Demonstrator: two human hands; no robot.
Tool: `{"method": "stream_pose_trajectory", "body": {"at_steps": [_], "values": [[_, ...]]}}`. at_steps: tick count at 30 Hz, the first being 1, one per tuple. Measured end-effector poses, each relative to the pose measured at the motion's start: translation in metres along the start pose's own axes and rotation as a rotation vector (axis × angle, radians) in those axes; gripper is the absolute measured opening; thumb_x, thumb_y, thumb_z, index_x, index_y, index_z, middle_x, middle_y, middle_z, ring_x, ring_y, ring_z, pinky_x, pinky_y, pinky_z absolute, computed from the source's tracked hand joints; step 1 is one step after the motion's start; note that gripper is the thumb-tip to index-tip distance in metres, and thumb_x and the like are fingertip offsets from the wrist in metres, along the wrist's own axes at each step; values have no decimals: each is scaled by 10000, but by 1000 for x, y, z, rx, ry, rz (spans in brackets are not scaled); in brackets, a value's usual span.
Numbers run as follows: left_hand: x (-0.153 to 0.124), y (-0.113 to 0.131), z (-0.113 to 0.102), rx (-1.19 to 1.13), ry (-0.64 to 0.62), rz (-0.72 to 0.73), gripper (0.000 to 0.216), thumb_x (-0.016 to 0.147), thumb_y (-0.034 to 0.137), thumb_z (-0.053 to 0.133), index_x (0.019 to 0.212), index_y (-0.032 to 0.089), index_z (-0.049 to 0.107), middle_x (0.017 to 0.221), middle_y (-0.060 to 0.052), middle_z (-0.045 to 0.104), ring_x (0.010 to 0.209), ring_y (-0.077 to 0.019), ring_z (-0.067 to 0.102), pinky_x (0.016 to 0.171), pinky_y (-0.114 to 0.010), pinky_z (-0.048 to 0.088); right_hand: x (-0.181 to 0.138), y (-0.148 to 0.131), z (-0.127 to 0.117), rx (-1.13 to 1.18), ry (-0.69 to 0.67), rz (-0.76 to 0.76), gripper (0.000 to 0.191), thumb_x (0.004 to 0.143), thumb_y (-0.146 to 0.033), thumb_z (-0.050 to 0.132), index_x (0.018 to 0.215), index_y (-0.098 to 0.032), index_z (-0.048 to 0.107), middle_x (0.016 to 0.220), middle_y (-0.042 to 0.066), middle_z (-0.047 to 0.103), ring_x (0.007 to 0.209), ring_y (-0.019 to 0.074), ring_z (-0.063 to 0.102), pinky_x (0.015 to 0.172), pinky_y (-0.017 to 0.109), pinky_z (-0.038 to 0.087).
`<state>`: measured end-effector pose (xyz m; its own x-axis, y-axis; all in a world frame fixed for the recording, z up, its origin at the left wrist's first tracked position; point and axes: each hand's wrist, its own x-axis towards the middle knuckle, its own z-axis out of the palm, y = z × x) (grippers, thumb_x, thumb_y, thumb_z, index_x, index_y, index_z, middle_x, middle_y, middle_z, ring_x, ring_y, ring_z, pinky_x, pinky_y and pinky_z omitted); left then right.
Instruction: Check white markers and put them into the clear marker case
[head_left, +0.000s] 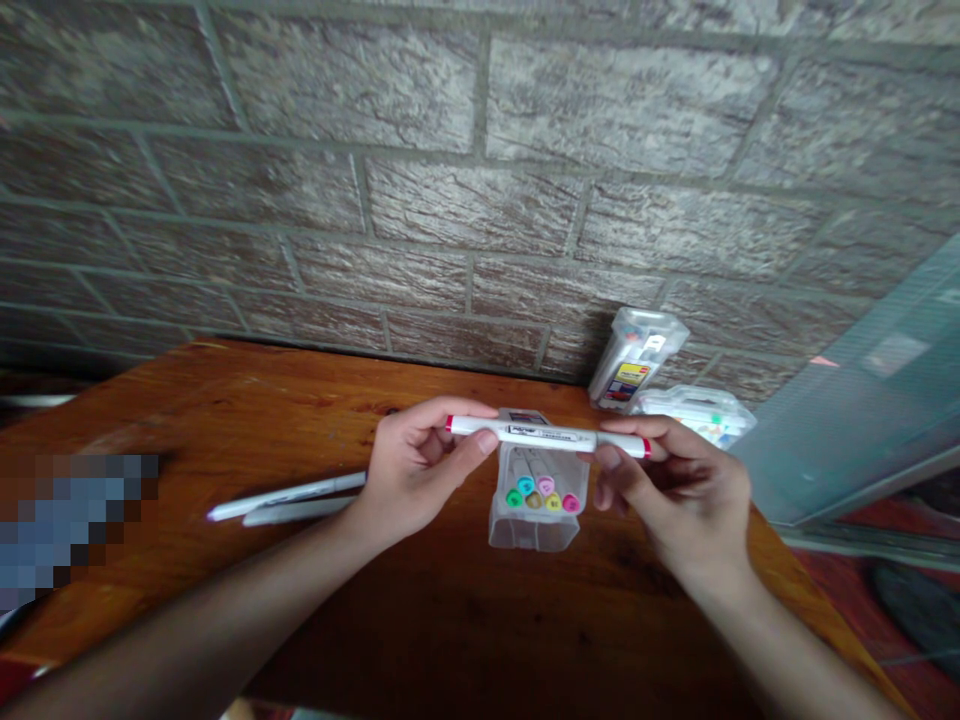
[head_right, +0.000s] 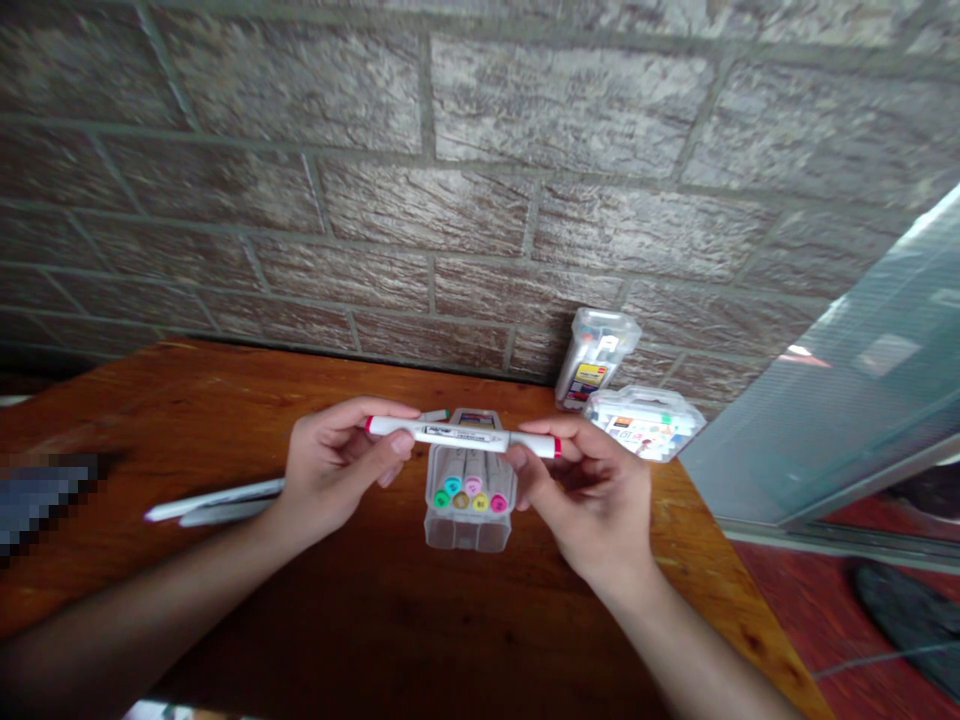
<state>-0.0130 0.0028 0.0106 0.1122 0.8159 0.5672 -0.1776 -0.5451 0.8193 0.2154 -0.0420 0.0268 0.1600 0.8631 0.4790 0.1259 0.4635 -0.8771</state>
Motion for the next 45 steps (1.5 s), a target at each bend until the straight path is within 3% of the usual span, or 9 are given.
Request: {"method": "stream_pose_trajectory", "body": {"at_steps": [5,12,19,24,32,40,45], "values": [[-1,-1,-3,-21,-31,27,99,915,209,797,1005,174,814,678,-5,722,471,-81,541,435,-200,395,0,0,0,5,-5,-7,191,854,-288,891,1006,-204,814,578,-20,719,428,119,639,417,219,534],[2,-2,-1,58,-25,113,132,851,96,809,963,164,799,640,29,695,458,-56,517,429,-166,384,-2,3,1,17,25,-18,197,797,-190,917,966,-202,818,605,-22,742,437,111,663,444,201,565],[1,0,0,16,-44,104,135,877,94,789,984,175,806,652,33,705,463,-53,525,439,-161,404,1,6,-4,-38,-48,-73,158,860,-219,884,1001,-211,815,594,-18,745,426,105,664,417,173,530],[0,-1,-1,-38,-72,102,154,906,96,758,1027,179,808,693,17,732,492,-61,554,441,-160,417,-1,5,-3,-10,19,-65,168,891,-305,867,1018,-206,820,563,-21,716,419,94,617,424,177,489],[-2,-7,-4,-50,-94,123,187,934,88,724,1083,172,799,742,-5,758,501,-60,568,462,-165,446,-1,5,-6,-43,-19,-85,173,930,-329,827,1045,-201,808,553,-15,709,423,108,616,427,197,478],[0,-5,-2,66,-26,140,143,844,72,806,956,160,801,745,-9,774,568,-72,640,498,-145,469,-4,2,2,-31,48,-24,190,797,-206,915,963,-211,822,577,-28,721,418,94,636,427,176,495],[1,-3,0,75,-11,133,131,840,90,820,950,159,801,746,-9,777,557,-69,639,487,-142,464,-4,1,3,-20,49,-16,192,792,-212,918,956,-207,817,566,-29,715,412,105,637,422,190,509]]}}
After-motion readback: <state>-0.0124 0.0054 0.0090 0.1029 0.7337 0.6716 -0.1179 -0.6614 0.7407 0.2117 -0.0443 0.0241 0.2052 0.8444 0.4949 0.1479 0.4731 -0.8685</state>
